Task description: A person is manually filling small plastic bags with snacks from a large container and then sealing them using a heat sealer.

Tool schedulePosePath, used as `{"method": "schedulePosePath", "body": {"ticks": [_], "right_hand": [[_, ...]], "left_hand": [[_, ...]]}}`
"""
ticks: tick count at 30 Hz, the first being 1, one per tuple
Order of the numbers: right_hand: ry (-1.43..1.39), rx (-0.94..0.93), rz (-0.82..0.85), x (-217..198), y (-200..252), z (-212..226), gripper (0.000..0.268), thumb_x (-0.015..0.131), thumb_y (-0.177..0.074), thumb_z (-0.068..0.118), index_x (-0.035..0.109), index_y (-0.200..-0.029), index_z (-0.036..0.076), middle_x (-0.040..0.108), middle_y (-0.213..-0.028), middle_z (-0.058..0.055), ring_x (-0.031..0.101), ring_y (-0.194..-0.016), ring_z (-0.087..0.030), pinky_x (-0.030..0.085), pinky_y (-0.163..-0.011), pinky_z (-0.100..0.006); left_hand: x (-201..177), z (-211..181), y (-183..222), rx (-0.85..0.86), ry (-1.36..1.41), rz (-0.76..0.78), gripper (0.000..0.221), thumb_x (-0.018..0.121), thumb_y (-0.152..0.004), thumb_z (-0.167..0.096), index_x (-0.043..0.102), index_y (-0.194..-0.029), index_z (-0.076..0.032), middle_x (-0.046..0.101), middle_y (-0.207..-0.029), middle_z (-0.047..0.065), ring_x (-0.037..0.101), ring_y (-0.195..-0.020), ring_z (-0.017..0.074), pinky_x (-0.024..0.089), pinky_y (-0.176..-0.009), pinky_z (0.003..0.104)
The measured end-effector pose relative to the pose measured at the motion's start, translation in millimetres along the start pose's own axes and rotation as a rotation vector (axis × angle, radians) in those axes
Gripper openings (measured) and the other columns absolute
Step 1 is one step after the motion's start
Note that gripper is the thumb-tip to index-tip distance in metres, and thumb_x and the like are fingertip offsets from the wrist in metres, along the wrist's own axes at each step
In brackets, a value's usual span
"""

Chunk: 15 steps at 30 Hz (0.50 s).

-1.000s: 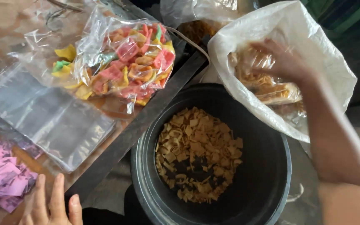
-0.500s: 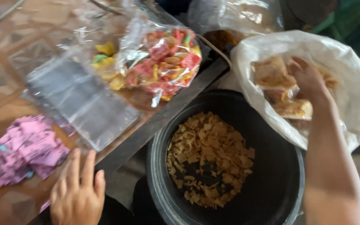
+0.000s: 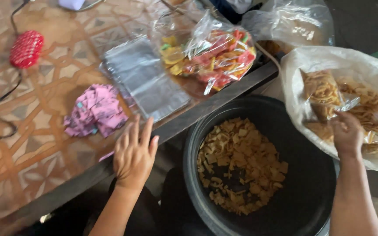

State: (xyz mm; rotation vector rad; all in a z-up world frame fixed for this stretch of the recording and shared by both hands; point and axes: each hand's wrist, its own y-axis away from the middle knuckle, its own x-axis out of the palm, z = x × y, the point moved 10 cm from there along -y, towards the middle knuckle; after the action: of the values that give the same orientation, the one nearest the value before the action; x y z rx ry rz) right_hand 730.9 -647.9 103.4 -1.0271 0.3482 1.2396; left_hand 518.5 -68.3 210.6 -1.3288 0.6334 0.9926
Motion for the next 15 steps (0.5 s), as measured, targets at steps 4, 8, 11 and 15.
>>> {"method": "schedulePosePath", "body": {"ticks": [4,8,11,15], "right_hand": [[-0.277,-0.077,-0.126,-18.8,50.9,96.2,0.023,0.061,-0.101,-0.011,0.057,-0.124,-0.010,0.047,-0.128,-0.023,0.061,-0.104,-0.033,0.049,-0.095,-0.035],[-0.233,0.391,0.235,21.5,146.4,144.6,0.014,0.058,-0.100,0.017,0.068,-0.102,0.008,0.068,-0.100,-0.003,0.061,-0.095,-0.010,0.044,-0.090,-0.024],[-0.047,0.551,0.566,70.3,241.1,145.7,0.025,0.061,-0.088,0.027,0.074,-0.105,0.014,0.074,-0.103,-0.002,0.067,-0.093,-0.012,0.046,-0.087,-0.025],[0.075,0.829,1.015,118.7,362.0,183.1,0.041,0.067,-0.082,0.039,0.070,-0.116,0.018,0.074,-0.115,0.002,0.070,-0.104,-0.012,0.050,-0.092,-0.024]], "left_hand": [[4.2,7.6,8.7,-0.017,0.060,0.011,0.048,0.042,-0.097,-0.045,0.046,-0.140,-0.024,0.055,-0.137,0.008,0.059,-0.112,0.0210,0.047,-0.084,0.033],[13.0,9.7,8.9,0.097,0.505,0.091,0.038,0.048,-0.096,-0.032,0.051,-0.130,-0.016,0.055,-0.131,0.011,0.051,-0.121,0.0290,0.040,-0.097,0.045],[18.1,16.5,-19.2,0.137,0.801,0.194,0.031,0.048,-0.096,-0.019,0.057,-0.124,-0.009,0.052,-0.132,0.016,0.047,-0.124,0.0318,0.037,-0.103,0.046],[68.0,19.9,-64.6,0.169,0.898,0.394,0.031,0.042,-0.098,-0.016,0.054,-0.125,-0.005,0.047,-0.139,0.015,0.031,-0.134,0.0297,0.029,-0.109,0.049]]}}
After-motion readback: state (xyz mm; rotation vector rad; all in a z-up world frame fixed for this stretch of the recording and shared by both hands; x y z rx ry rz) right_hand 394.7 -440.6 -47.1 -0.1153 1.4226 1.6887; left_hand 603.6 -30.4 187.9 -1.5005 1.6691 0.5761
